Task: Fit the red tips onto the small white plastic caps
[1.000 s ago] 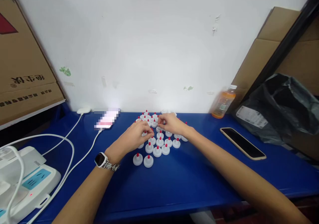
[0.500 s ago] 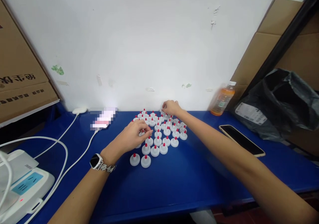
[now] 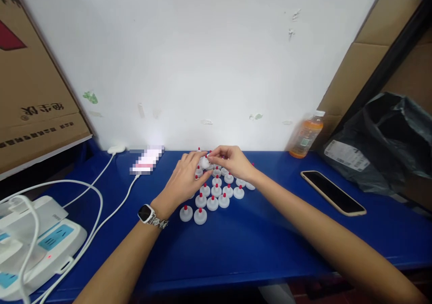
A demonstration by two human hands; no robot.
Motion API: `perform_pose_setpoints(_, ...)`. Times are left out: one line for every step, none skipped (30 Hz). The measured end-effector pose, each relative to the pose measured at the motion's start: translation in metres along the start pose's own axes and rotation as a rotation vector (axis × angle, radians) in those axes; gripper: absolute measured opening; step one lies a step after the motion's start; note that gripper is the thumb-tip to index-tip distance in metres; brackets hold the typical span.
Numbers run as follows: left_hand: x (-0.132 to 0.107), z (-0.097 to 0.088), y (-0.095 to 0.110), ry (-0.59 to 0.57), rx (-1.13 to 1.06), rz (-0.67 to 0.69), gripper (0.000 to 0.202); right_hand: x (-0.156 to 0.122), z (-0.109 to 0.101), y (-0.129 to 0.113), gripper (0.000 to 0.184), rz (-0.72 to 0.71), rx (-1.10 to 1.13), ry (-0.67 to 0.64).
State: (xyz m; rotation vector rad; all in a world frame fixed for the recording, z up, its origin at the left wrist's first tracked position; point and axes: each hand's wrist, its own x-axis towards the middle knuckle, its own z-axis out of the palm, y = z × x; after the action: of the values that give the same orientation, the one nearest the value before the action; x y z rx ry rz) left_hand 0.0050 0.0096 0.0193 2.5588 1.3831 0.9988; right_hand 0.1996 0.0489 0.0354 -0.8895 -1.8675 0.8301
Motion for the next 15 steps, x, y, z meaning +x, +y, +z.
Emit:
perform_pose_setpoints(-0.001,0.000,-0.001,-0.023,-0.001,0.000,0.041,-0.005,0.004,-0.004,0.021,-0.013,0.021,-0.021)
perform_pose_setpoints(-0.001,0.001,-0.003,-0.051,-0.009,-0.002,0.037,-0.009,0.007,-0.006,0.022,-0.025,0.030,-0.036)
perform_pose_setpoints(-0.001,0.000,-0.005,-0.079,-0.018,-0.006,0.033,-0.012,0.008,-0.006,0.023,-0.036,0.029,-0.046)
perform_pose_setpoints(-0.002,-0.001,-0.007,-0.099,-0.027,-0.014,0.031,-0.013,0.008,-0.006,0.023,-0.045,0.017,-0.045)
perform_pose_setpoints(-0.002,-0.002,-0.009,-0.109,-0.030,-0.027,0.030,-0.013,0.007,-0.004,0.024,-0.050,-0.012,-0.035)
perform_pose_setpoints(-0.002,-0.004,-0.011,-0.110,-0.028,-0.044,0.031,-0.013,0.005,-0.002,0.024,-0.049,-0.058,-0.017)
perform_pose_setpoints(-0.002,-0.006,-0.013,-0.105,-0.021,-0.065,0.031,-0.011,0.004,0.001,0.025,-0.042,-0.121,-0.004)
perform_pose_setpoints(-0.002,-0.008,-0.014,-0.099,-0.010,-0.086,0.032,-0.010,0.003,0.003,0.025,-0.035,-0.200,-0.008)
perform_pose_setpoints(-0.002,-0.011,-0.015,-0.097,-0.001,-0.103,0.032,-0.008,0.002,0.004,0.023,-0.033,-0.296,-0.032)
perform_pose_setpoints(-0.002,-0.013,-0.016,-0.097,0.006,-0.113,0.032,-0.006,0.003,0.006,0.020,-0.040,-0.403,-0.070)
perform_pose_setpoints(-0.002,-0.015,-0.016,-0.096,0.013,-0.121,0.032,-0.004,0.004,0.006,0.016,-0.056,-0.516,-0.119)
perform_pose_setpoints(-0.001,-0.016,-0.016,-0.095,0.020,-0.128,0.032,-0.002,0.006,0.006,0.012,-0.079,-0.629,-0.164)
perform_pose_setpoints(-0.001,-0.017,-0.016,-0.097,0.025,-0.132,0.032,0.000,0.009,0.006,0.009,-0.103,-0.734,-0.198)
perform_pose_setpoints(-0.001,-0.017,-0.016,-0.099,0.031,-0.134,0.032,0.002,0.013,0.006,0.007,-0.121,-0.824,-0.221)
perform_pose_setpoints(-0.001,-0.016,-0.016,-0.102,0.037,-0.130,0.032,0.004,0.017,0.006,0.006,-0.130,-0.898,-0.238)
